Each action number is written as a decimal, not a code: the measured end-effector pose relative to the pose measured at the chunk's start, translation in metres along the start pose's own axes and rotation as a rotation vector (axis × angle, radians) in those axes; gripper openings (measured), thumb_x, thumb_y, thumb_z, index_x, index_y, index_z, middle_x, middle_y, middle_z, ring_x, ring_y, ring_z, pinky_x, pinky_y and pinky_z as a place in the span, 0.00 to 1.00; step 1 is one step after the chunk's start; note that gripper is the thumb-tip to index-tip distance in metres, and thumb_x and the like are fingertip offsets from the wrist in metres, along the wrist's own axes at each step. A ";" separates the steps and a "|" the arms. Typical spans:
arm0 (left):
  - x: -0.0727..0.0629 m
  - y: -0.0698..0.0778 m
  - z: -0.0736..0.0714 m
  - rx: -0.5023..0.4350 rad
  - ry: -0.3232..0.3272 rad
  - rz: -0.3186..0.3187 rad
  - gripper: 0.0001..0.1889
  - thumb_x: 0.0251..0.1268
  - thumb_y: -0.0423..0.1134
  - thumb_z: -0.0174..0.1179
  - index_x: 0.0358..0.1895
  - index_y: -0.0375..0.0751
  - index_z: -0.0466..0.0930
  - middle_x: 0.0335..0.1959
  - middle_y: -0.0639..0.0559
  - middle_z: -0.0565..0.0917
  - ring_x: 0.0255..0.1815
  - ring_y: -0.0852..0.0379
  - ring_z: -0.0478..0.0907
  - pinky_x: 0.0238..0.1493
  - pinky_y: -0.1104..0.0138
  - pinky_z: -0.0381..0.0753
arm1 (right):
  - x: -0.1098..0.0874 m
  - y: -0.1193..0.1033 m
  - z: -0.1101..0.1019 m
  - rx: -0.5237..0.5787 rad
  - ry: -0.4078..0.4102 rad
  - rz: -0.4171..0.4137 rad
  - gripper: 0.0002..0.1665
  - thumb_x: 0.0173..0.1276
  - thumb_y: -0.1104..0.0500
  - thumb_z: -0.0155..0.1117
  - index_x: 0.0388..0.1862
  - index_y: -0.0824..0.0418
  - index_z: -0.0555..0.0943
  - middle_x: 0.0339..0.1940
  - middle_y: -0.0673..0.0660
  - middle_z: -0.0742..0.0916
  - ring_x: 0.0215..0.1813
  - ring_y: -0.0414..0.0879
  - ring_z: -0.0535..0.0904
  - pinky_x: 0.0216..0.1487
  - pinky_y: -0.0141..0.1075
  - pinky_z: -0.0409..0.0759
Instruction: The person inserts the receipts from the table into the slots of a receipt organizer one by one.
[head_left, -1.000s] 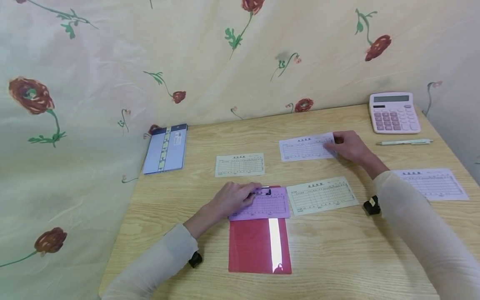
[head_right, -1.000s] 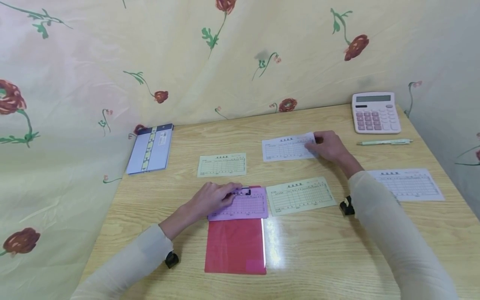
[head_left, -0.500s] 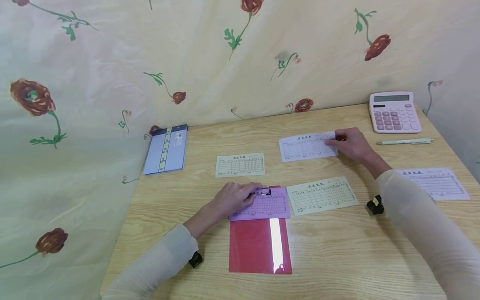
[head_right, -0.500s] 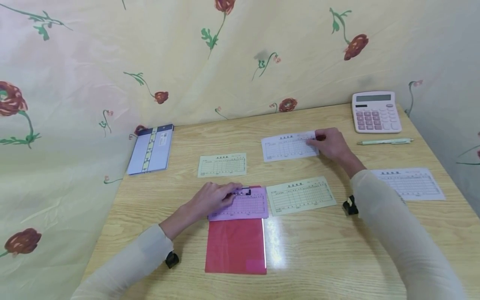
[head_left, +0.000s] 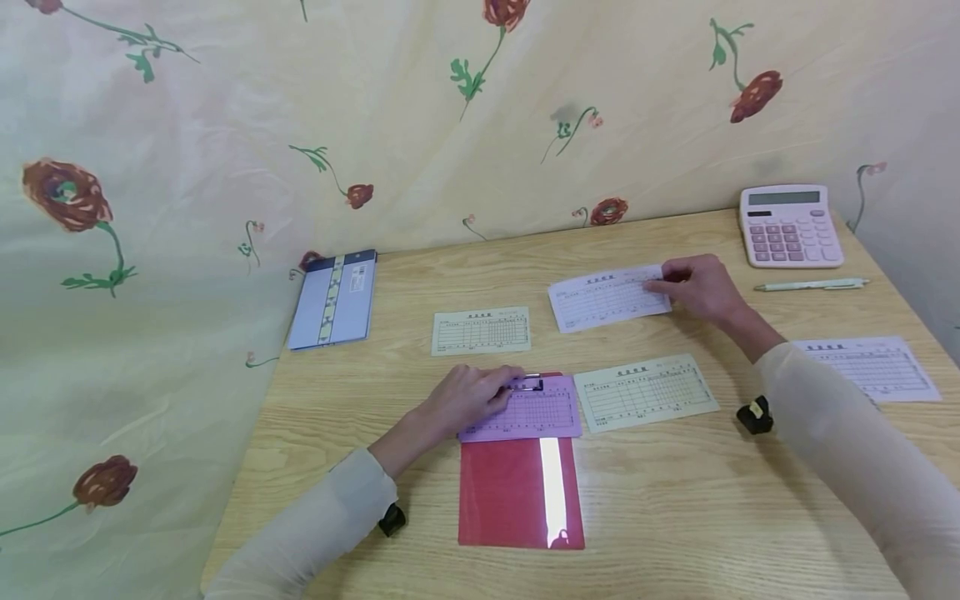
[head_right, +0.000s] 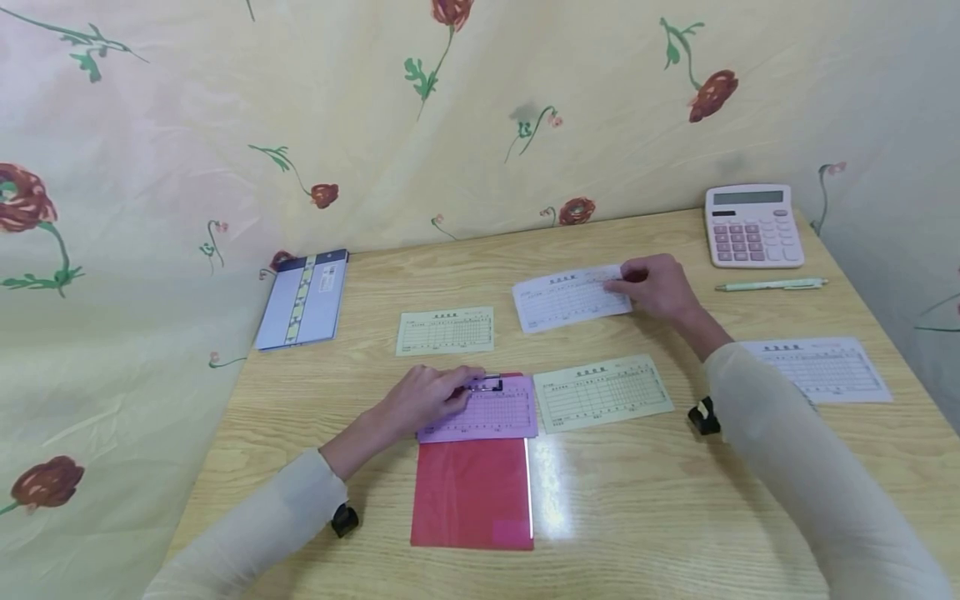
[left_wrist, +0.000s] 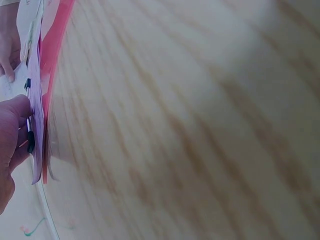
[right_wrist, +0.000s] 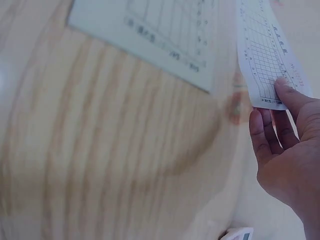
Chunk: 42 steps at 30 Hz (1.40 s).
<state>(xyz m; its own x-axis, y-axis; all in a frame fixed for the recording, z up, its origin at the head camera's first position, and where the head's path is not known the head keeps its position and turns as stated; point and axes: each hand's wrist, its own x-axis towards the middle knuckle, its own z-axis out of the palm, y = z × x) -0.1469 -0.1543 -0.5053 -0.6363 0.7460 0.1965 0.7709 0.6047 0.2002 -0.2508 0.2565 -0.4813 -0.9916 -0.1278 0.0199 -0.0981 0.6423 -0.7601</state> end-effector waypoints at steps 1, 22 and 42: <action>0.000 0.000 0.000 -0.001 -0.002 -0.002 0.17 0.74 0.36 0.65 0.63 0.42 0.84 0.46 0.49 0.92 0.13 0.69 0.62 0.15 0.78 0.59 | -0.001 -0.002 0.000 0.006 0.002 -0.006 0.17 0.75 0.53 0.73 0.43 0.68 0.88 0.36 0.61 0.87 0.37 0.51 0.74 0.30 0.33 0.71; 0.001 0.002 -0.001 -0.002 -0.015 -0.006 0.17 0.75 0.35 0.64 0.63 0.42 0.83 0.45 0.50 0.92 0.13 0.69 0.63 0.15 0.79 0.60 | -0.040 -0.050 0.005 0.223 -0.191 -0.090 0.11 0.77 0.61 0.69 0.49 0.67 0.90 0.41 0.59 0.92 0.39 0.47 0.86 0.41 0.35 0.85; 0.000 -0.001 0.002 0.040 0.067 0.059 0.15 0.72 0.35 0.70 0.58 0.41 0.85 0.43 0.50 0.93 0.18 0.67 0.72 0.19 0.76 0.70 | -0.079 -0.068 0.032 0.294 -0.518 -0.010 0.09 0.73 0.62 0.73 0.46 0.66 0.91 0.42 0.59 0.93 0.39 0.45 0.87 0.38 0.35 0.84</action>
<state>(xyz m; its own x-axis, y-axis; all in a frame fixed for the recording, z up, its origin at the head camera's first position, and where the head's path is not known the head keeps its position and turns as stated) -0.1478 -0.1538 -0.5074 -0.5895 0.7611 0.2706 0.8067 0.5720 0.1486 -0.1636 0.1993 -0.4519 -0.8131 -0.5325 -0.2353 -0.0066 0.4127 -0.9109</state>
